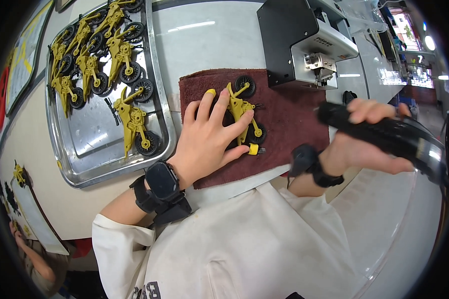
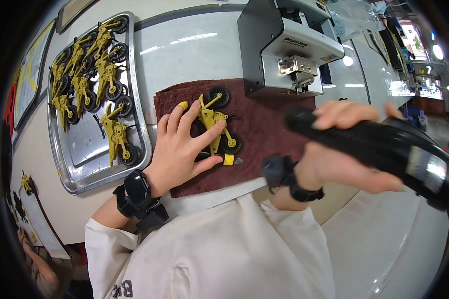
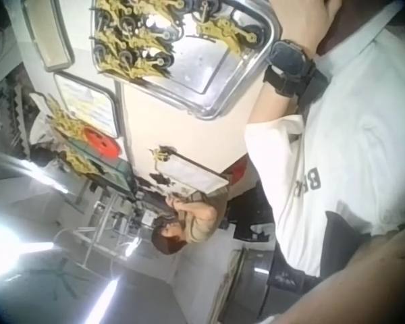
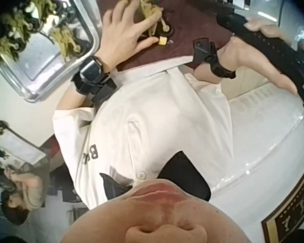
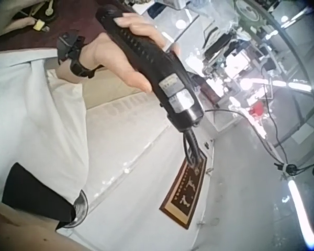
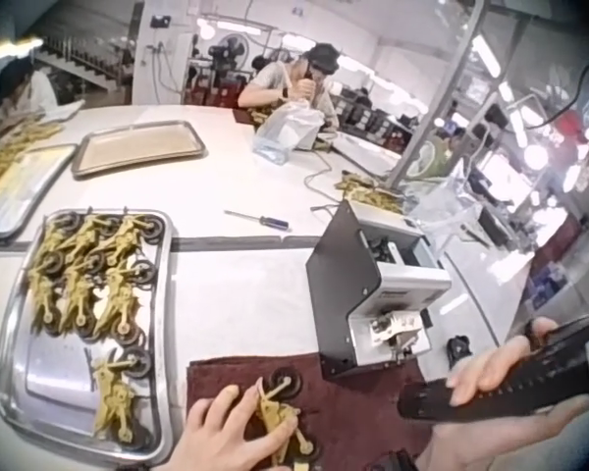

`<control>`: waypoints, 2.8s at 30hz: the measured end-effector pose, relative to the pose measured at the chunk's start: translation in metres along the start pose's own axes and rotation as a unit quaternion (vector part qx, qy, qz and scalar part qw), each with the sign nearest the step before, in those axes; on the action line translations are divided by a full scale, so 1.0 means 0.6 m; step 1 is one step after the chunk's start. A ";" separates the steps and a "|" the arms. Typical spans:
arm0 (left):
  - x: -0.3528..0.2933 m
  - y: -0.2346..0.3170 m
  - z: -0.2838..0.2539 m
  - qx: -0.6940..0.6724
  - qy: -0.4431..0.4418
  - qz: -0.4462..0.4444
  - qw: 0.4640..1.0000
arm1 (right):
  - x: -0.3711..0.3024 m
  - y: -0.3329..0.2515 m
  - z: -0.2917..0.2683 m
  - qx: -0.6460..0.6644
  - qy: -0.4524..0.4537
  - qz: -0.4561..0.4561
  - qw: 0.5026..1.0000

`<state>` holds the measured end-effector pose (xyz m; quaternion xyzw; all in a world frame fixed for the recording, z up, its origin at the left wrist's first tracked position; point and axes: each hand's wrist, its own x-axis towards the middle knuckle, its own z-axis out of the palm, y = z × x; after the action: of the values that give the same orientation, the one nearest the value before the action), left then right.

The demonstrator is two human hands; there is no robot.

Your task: Use a power screwdriver to assemble components on small yellow toy motorcycles at a workbench.

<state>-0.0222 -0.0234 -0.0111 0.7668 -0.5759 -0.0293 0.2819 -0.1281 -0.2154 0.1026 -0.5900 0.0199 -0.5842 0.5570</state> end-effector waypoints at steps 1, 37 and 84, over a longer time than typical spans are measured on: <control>-0.001 -0.001 -0.001 0.003 0.001 -0.003 1.000 | 0.028 0.001 -0.014 -0.037 0.016 -0.033 0.999; -0.007 -0.006 0.003 -0.033 0.023 -0.015 0.999 | -0.111 0.011 0.063 0.207 -0.237 0.123 0.941; 0.002 0.005 -0.025 -0.053 0.047 -0.034 0.997 | -0.097 0.039 -0.017 -0.153 -0.012 0.050 0.987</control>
<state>-0.0188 -0.0191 0.0030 0.7705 -0.5330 -0.0336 0.3479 -0.1390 -0.1914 0.0451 -0.6736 0.1320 -0.5384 0.4888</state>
